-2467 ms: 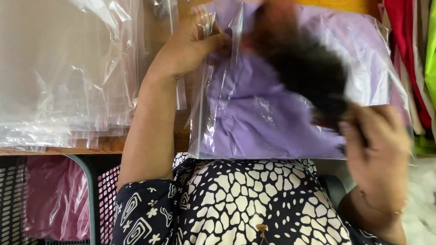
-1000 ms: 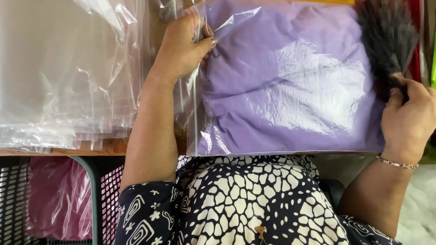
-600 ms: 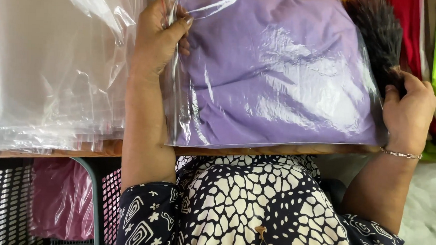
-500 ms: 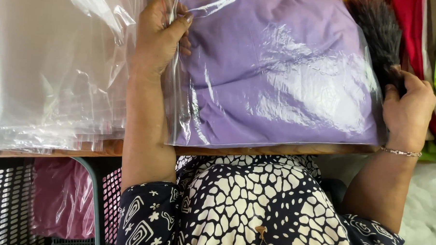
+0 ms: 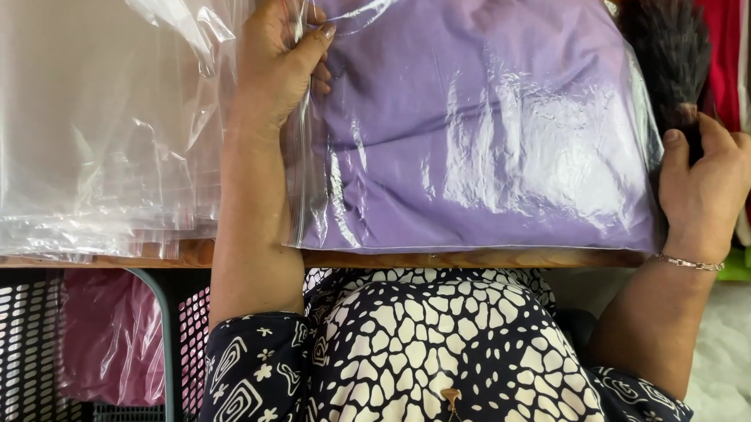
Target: A person is placing a purple pillow into a clear plastic bag, smoothing out the bag, and then using a brush to clean the exterior of the bag.
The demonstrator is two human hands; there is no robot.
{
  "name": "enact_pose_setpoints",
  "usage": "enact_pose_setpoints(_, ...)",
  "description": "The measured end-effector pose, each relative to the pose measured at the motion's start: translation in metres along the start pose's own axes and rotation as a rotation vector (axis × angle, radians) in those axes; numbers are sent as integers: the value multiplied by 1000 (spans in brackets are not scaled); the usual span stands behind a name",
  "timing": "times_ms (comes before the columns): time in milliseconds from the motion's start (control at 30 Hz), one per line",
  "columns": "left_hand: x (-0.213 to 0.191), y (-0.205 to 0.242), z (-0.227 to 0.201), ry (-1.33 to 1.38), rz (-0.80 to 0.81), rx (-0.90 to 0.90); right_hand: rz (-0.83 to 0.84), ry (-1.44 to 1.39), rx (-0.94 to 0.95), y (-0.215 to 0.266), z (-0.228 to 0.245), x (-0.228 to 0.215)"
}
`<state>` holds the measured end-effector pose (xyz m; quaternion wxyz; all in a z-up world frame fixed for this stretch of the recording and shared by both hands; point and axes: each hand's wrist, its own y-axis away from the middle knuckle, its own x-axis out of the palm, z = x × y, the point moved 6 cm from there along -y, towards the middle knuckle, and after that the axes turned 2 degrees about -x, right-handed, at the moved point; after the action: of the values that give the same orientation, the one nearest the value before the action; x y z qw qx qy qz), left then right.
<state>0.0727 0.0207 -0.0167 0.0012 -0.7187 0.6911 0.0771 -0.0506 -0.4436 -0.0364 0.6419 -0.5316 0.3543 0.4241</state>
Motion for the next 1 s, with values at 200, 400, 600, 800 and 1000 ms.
enact_pose_setpoints(200, 3, 1, 0, -31, 28, -15, -121, -171, -99, 6, 35, -32)
enact_pose_setpoints(400, 5, 2, -1, -72, 38, -4, -136, 22, -137, 15, 30, -18)
enact_pose_setpoints(600, -5, 0, -7, -425, -109, 270, -150, 38, -114, 18, 31, -10)
enact_pose_setpoints(800, 17, 22, -16, -535, 205, -73, -31, -26, -122, 16, 33, -5)
enact_pose_setpoints(1000, 20, 19, -17, -389, 275, 33, -20, -274, -127, 15, 53, -19)
